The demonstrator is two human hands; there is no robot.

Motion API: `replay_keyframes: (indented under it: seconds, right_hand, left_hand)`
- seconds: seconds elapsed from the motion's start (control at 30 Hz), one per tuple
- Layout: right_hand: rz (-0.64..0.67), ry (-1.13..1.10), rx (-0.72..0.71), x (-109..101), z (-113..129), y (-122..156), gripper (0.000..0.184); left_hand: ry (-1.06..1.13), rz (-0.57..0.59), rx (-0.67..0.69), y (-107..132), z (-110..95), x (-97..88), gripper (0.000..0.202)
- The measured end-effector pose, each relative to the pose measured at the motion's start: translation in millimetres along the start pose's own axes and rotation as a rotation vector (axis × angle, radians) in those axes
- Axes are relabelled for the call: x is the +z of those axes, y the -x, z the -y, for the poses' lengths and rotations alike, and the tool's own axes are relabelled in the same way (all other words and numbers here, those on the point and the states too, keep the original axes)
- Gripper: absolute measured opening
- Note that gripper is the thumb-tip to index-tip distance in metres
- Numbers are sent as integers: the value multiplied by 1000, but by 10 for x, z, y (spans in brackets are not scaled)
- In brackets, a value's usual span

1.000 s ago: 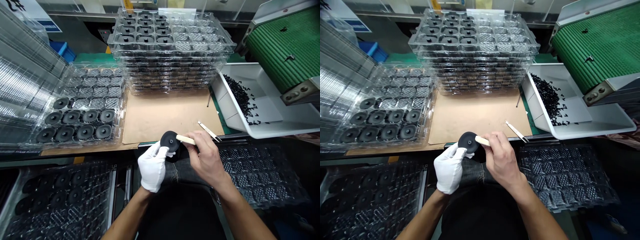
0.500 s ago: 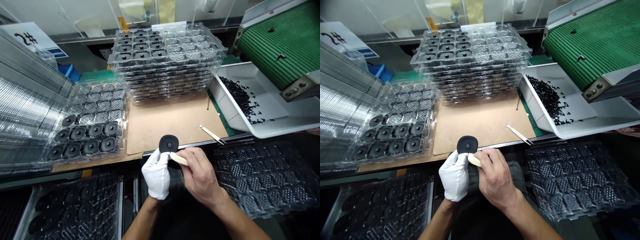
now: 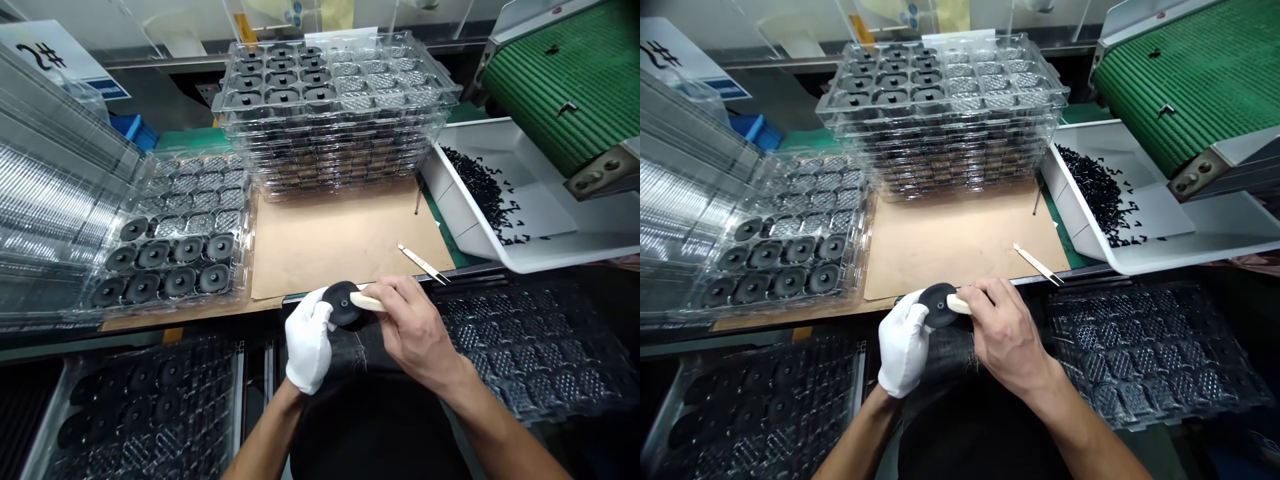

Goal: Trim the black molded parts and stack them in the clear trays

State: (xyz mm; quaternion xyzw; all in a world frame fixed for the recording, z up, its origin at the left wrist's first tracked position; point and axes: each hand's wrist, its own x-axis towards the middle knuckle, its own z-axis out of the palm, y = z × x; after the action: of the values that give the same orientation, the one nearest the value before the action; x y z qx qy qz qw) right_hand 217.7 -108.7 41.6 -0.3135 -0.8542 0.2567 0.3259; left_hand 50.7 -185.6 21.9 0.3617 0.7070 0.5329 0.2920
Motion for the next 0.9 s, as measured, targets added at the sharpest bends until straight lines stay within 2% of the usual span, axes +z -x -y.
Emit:
replay_keyframes:
  seconds: [0.13,0.27,0.33,0.4,0.5,0.57,0.8,0.9]
  right_hand:
    - [141,-20,-48,-101,-63,-75,37]
    - [306,-70,-149,-149,-83,-213,37]
    - [340,-111,-165,-136,-64,-279,34]
    - [273,-166,-120,-106,-30,-311,29]
    - [2,-239,67,-34,30,-263,21]
    - [-89,-259,149,32,66,-185,18]
    - [-56,-97,116,238,135,-41,19]
    - [-98,-55,116,252,123,-56,18]
  left_hand:
    - [-11,153,30,-26,7,-95,29]
    - [28,329,0,-9,21,-148,26]
    - [53,393,-33,12,-6,-134,27]
    - [70,346,-104,32,-54,-96,26]
    - [131,147,-229,43,-127,-30,23]
    - [199,73,-270,36,-155,2,22]
    - [203,-13,-225,28,-129,58,11]
    - [195,-15,-233,57,-87,75,12]
